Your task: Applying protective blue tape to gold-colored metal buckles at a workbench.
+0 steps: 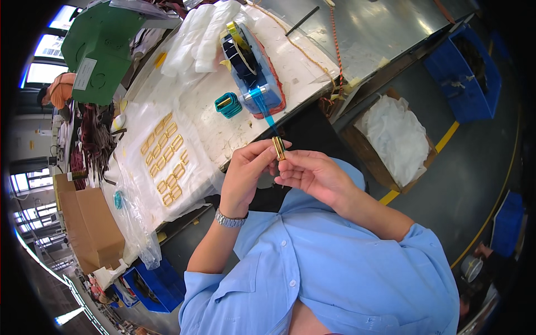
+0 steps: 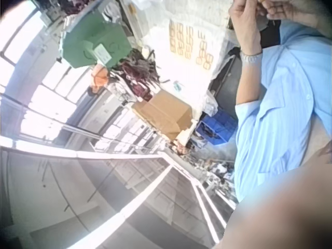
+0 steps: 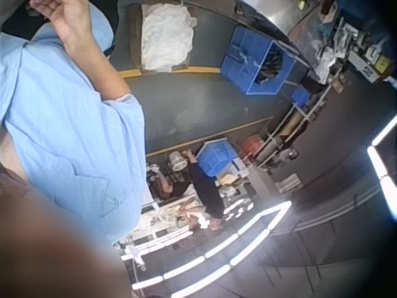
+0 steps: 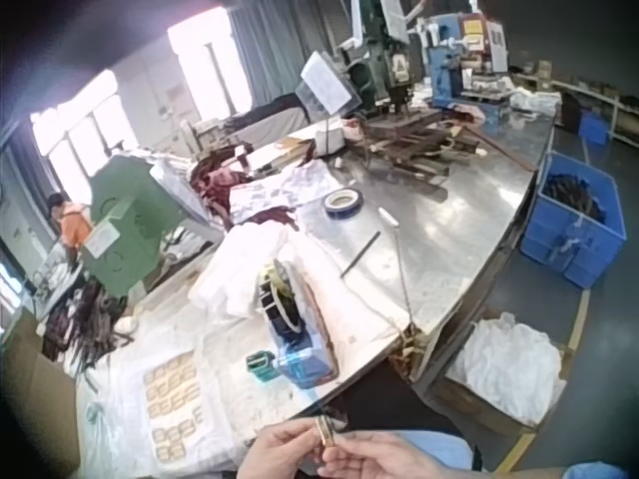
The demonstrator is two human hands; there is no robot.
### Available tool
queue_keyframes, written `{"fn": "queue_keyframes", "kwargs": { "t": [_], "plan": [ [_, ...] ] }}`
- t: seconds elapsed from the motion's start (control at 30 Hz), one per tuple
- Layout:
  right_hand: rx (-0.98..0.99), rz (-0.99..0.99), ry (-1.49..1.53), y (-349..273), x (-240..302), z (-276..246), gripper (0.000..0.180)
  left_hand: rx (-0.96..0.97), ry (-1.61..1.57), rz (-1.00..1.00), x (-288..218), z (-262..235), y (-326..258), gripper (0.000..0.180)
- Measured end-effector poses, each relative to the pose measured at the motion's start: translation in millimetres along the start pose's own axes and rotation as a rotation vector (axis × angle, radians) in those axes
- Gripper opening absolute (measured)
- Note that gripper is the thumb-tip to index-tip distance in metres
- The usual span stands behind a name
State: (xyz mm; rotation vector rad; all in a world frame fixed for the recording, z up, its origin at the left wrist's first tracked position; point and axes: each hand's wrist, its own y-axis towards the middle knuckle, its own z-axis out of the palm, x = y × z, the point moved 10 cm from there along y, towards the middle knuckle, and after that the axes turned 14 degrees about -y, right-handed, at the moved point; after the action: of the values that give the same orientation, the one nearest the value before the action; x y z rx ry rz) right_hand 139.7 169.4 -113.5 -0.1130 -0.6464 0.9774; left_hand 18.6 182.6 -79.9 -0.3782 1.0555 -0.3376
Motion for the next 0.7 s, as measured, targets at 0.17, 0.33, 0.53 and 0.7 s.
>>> {"fn": "queue_keyframes", "kwargs": {
  "t": [0.17, 0.33, 0.53, 0.7],
  "plan": [
    [0.021, 0.014, 0.074, 0, -4, -1, 0.022, -0.014, -0.055, -0.057, 10, -2, 11, 0.023],
    [0.088, 0.131, 0.152, -5, 5, 10, 0.029, -0.073, -0.021, -0.049, 9, -9, 11, 0.022],
    [0.184, 0.095, -0.200, -8, 24, 18, 0.034, -0.028, -0.066, -0.068, 8, -5, 7, 0.022],
    [0.120, 0.010, -0.438, -7, 30, 18, 0.033, -0.067, -0.085, -0.066, 8, -6, 6, 0.021]
  ]
}}
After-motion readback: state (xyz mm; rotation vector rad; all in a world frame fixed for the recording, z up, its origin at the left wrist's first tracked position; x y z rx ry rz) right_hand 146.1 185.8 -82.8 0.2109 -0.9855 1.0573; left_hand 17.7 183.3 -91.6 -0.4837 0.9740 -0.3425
